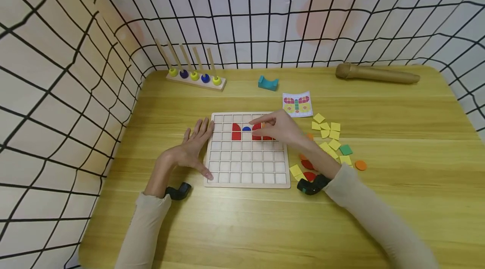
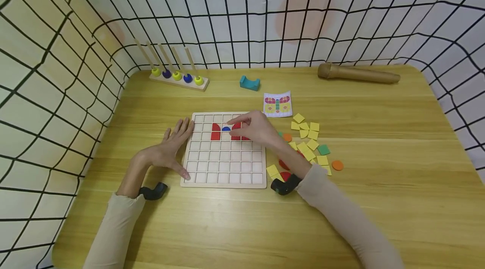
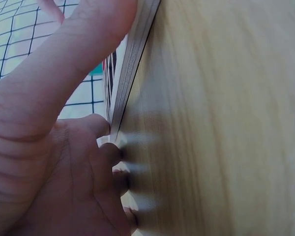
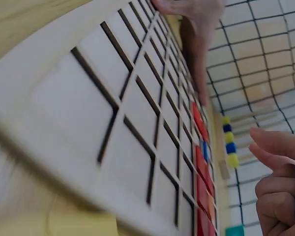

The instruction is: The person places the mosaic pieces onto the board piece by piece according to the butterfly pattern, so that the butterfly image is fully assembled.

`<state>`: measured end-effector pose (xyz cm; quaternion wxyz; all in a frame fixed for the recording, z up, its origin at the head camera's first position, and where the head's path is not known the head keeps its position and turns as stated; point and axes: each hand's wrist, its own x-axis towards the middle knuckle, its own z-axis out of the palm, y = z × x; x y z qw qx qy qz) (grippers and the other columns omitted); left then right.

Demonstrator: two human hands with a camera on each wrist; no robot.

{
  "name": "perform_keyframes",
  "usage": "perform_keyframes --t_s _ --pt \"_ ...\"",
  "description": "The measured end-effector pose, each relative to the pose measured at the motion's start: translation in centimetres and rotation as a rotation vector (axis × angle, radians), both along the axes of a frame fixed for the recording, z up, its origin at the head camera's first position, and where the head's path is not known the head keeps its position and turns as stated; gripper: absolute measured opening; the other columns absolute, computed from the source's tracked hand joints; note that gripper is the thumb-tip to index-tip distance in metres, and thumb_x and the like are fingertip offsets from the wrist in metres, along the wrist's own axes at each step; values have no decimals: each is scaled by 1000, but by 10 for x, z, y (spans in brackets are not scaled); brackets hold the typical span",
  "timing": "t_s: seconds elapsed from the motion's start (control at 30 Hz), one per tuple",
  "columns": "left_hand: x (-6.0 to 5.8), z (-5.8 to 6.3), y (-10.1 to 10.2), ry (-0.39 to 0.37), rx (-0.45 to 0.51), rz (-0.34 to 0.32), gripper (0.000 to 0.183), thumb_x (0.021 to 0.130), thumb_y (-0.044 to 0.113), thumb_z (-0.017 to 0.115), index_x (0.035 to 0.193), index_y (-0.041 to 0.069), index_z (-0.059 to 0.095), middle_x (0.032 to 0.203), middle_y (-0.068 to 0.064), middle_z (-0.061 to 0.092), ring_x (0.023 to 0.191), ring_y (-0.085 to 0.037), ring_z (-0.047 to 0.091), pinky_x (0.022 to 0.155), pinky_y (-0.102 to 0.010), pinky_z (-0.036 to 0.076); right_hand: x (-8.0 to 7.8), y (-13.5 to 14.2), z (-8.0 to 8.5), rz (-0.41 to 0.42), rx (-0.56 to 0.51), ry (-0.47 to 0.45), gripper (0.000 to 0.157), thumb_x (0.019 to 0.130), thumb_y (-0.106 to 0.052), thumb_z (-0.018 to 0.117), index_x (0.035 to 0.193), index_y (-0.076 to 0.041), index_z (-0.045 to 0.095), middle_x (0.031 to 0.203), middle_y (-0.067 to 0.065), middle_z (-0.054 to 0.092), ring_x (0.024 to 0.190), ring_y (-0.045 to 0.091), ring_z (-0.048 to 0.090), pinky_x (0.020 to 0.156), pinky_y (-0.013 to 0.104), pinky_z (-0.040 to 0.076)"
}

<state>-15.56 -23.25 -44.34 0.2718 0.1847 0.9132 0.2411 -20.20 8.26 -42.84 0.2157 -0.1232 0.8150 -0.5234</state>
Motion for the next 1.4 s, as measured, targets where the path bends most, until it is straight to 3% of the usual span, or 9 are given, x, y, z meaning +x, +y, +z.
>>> perform_keyframes --t_s 0.27,0.43,0.67,0.9,1.4 --pt "2 2 -1 -1 -6 7 162 58 45 101 164 8 -15 169 -15 -30 157 -36 -31 125 -65 -17 16 72 8 30 150 28 33 93 -26 78 123 -12 77 59 -5 27 52 11 26 48 24 21" --pt "2 2 -2 -1 -7 9 162 58 45 101 164 8 -15 169 -15 -31 157 -36 -31 125 -66 -17 34 107 3 40 238 -2 32 91 -25 80 120 -13 78 61 -5 32 53 9 30 49 23 24" --pt "1 1 -3 -5 -10 16 162 58 46 101 164 9 -16 169 -15 -31 157 -36 -31 125 -66 -17 58 144 -4 36 337 33 29 89 -24 82 117 -14 80 60 -5 29 54 8 28 49 23 23" --pt "1 1 -4 -2 -18 17 163 58 46 101 164 10 -16 169 -14 -31 156 -35 -32 125 -65 -18 64 159 -6 19 302 20 30 93 -14 76 122 -6 76 61 -5 27 53 7 26 49 23 23" --pt "1 3 1 -3 -2 1 161 58 44 101 164 7 -14 169 -16 -30 157 -38 -30 125 -66 -17 56 160 -12 90 354 42 29 90 -21 81 117 -14 79 59 -7 30 52 7 28 49 23 22"
